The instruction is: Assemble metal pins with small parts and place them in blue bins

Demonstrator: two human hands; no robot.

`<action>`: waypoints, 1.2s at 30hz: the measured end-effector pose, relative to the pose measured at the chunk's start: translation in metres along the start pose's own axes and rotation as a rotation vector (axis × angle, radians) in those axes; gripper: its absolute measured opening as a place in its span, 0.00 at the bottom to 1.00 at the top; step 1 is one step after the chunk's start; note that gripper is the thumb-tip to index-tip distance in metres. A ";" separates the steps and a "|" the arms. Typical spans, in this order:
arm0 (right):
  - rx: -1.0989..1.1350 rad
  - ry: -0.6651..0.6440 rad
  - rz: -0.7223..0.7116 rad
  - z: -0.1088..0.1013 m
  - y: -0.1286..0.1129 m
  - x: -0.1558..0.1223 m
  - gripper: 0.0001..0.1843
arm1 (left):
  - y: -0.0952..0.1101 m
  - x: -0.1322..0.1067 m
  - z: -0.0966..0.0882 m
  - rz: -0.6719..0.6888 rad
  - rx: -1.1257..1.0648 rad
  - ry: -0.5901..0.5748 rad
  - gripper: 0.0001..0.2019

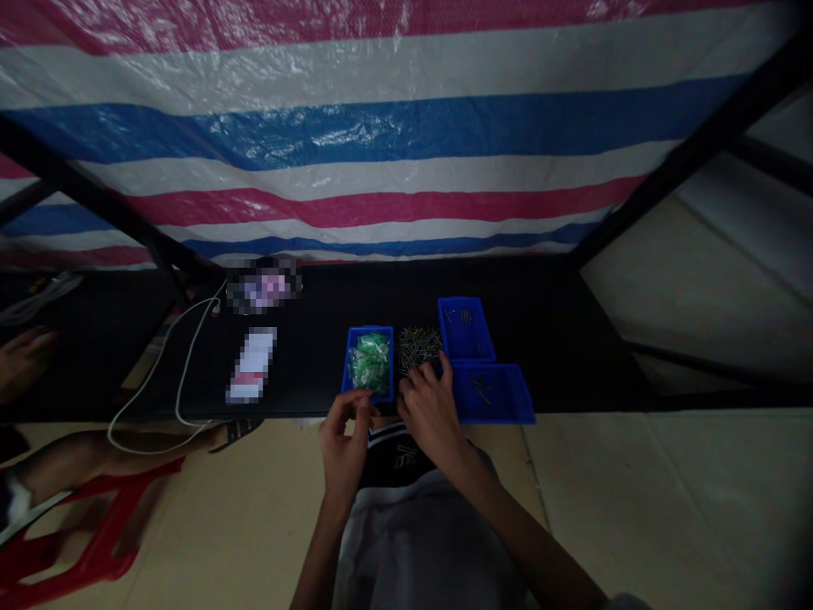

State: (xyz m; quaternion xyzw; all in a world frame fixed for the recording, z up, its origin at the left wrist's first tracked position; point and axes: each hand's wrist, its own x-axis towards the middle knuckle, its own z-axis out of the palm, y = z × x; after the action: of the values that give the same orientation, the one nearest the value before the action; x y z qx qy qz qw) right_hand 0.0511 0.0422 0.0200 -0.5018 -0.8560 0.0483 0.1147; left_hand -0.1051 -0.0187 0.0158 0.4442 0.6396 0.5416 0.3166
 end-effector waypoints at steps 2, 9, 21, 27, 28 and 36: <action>-0.015 -0.009 -0.008 0.001 -0.001 0.002 0.04 | -0.001 0.000 0.000 -0.002 0.000 -0.008 0.12; -0.041 -0.019 -0.002 0.006 -0.002 0.007 0.03 | -0.003 0.001 -0.001 0.003 -0.007 -0.012 0.12; 0.020 0.070 0.147 -0.016 0.006 0.001 0.03 | -0.001 0.001 -0.001 0.075 0.108 0.005 0.11; 0.217 0.153 0.142 -0.043 0.023 -0.018 0.07 | -0.002 0.001 0.004 0.364 0.296 -0.098 0.13; 0.245 0.149 0.122 -0.046 0.024 -0.022 0.08 | -0.003 0.001 0.006 0.393 0.323 -0.157 0.16; 0.408 0.211 0.111 -0.053 0.024 -0.037 0.08 | 0.000 -0.005 0.027 0.448 0.320 -0.457 0.11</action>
State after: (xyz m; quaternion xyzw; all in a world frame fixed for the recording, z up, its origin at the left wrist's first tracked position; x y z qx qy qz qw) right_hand 0.1016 0.0203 0.0610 -0.5169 -0.7827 0.1739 0.2998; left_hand -0.0795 -0.0122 0.0094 0.7269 0.5158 0.3774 0.2513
